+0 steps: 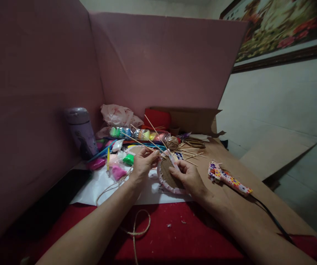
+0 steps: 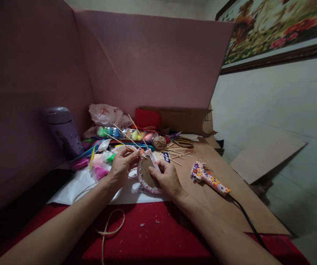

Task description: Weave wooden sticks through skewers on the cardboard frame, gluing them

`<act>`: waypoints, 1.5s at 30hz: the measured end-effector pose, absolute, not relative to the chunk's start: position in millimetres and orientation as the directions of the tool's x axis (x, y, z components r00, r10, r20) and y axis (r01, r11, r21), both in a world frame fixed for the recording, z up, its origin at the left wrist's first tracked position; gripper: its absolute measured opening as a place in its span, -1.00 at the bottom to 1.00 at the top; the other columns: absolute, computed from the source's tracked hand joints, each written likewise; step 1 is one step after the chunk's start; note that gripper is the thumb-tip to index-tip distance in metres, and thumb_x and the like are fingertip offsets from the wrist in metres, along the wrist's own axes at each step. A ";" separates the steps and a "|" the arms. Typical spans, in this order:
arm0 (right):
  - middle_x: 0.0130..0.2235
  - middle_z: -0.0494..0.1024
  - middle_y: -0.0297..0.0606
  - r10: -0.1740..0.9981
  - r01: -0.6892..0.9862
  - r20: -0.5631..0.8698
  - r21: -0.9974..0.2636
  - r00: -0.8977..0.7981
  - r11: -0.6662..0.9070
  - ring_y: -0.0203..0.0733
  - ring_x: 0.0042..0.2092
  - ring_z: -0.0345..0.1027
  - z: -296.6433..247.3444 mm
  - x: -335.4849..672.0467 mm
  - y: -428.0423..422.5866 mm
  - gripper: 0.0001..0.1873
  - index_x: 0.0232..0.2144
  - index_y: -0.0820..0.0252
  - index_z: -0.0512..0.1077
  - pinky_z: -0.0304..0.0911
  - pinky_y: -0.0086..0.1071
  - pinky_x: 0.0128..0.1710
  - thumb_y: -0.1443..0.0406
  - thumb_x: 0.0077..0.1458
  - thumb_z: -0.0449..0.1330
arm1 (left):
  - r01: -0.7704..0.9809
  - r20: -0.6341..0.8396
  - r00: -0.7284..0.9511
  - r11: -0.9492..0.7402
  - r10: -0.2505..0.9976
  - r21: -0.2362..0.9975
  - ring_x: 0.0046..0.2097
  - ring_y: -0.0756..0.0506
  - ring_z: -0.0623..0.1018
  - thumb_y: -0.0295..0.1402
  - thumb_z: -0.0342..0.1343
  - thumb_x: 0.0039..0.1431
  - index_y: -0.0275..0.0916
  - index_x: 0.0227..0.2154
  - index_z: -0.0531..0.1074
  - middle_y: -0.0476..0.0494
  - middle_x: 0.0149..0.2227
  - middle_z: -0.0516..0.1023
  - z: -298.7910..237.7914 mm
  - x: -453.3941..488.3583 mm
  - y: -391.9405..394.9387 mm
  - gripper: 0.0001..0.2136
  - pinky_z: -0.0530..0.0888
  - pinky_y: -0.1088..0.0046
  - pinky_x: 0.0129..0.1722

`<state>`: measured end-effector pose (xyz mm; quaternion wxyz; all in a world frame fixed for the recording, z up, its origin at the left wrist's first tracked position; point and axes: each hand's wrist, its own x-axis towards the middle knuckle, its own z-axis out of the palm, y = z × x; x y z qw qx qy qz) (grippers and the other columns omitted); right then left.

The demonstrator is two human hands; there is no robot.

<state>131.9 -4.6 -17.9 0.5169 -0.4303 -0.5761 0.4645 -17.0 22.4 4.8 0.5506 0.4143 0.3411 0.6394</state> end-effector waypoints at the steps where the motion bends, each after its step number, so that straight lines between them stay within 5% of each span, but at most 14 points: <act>1: -0.55 0.40 -0.37 0.976 0.020 0.197 -0.980 -0.097 0.200 -0.30 -0.53 0.23 -18.0 131.9 -4.6 -0.72 -0.51 0.19 0.31 0.15 -0.42 -0.54 0.13 -0.16 0.24 | -0.422 0.152 -0.048 -0.158 0.987 0.893 -0.55 0.06 0.45 -0.24 0.32 -0.28 -0.28 -0.56 0.30 0.02 -0.56 0.47 4.7 -17.0 22.5 -0.68 0.37 0.57 -0.55; 45: -0.53 0.42 -0.36 0.971 0.069 0.216 -0.972 -0.106 0.224 -0.27 -0.50 0.26 -20.1 133.5 -2.8 -0.73 -0.50 0.19 0.32 0.17 -0.41 -0.53 0.11 -0.14 0.22 | -0.417 0.143 -0.048 -0.150 0.989 0.896 -0.56 0.05 0.45 -0.22 0.34 -0.32 -0.28 -0.58 0.30 0.02 -0.57 0.47 3.2 -17.5 24.0 -0.66 0.37 0.55 -0.55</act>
